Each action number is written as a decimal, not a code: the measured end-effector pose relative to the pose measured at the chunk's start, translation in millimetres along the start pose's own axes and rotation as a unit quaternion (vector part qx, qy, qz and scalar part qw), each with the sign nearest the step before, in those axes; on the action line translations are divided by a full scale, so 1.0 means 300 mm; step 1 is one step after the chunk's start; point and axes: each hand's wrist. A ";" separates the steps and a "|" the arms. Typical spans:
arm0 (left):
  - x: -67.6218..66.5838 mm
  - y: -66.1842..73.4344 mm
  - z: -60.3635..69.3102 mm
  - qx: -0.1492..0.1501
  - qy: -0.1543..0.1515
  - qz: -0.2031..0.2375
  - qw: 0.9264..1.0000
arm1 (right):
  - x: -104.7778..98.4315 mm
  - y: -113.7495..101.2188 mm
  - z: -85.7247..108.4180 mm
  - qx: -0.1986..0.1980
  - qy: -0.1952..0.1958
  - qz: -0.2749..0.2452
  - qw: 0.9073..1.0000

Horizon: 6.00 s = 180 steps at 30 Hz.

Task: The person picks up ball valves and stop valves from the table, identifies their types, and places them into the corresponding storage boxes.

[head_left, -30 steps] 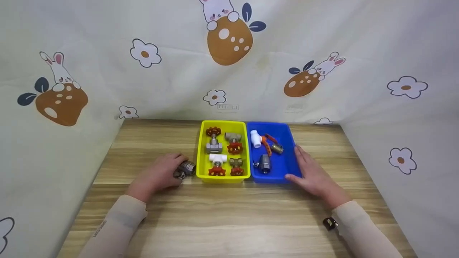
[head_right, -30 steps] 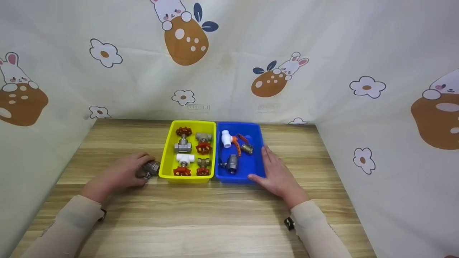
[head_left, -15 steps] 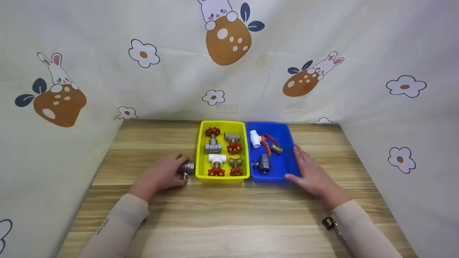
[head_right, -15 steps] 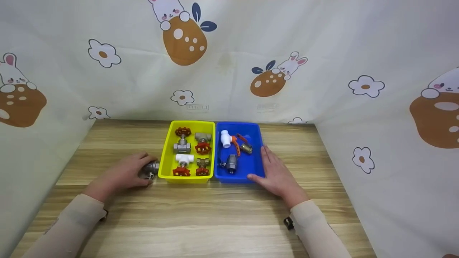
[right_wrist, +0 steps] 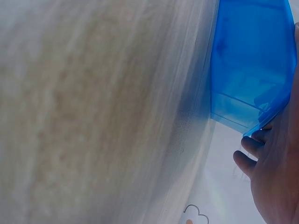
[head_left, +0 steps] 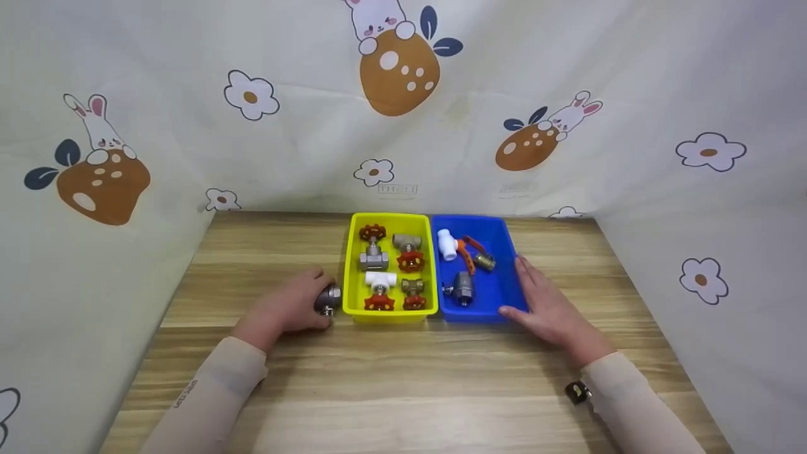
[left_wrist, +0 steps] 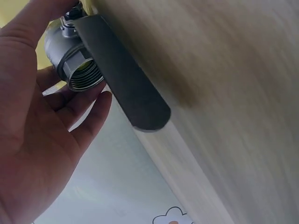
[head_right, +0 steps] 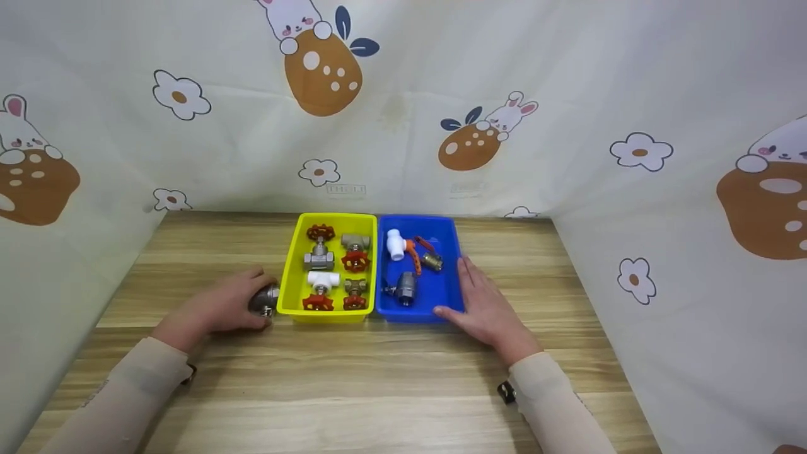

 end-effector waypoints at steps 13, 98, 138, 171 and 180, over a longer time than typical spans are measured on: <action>-0.011 -0.001 0.006 -0.024 -0.009 0.049 0.998 | 0.010 0.005 0.003 -0.008 0.015 -0.016 1.000; -0.225 0.567 -0.324 0.104 0.019 0.019 0.994 | -0.003 -0.008 0.004 -0.001 0.013 -0.029 0.999; -0.062 0.893 -0.646 0.053 -0.020 -0.032 0.998 | -0.003 0.001 0.004 -0.025 0.024 -0.030 0.999; 0.031 0.920 -0.709 0.050 -0.041 -0.083 0.995 | 0.000 0.008 0.003 -0.020 0.016 -0.033 0.999; 0.045 0.937 -0.701 0.037 -0.073 -0.099 0.992 | -0.004 0.004 0.006 -0.017 0.014 -0.035 0.999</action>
Point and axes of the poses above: each hand's wrist, its own z-axis away from the middle knuckle, its own x-axis out of the palm, y = z × x
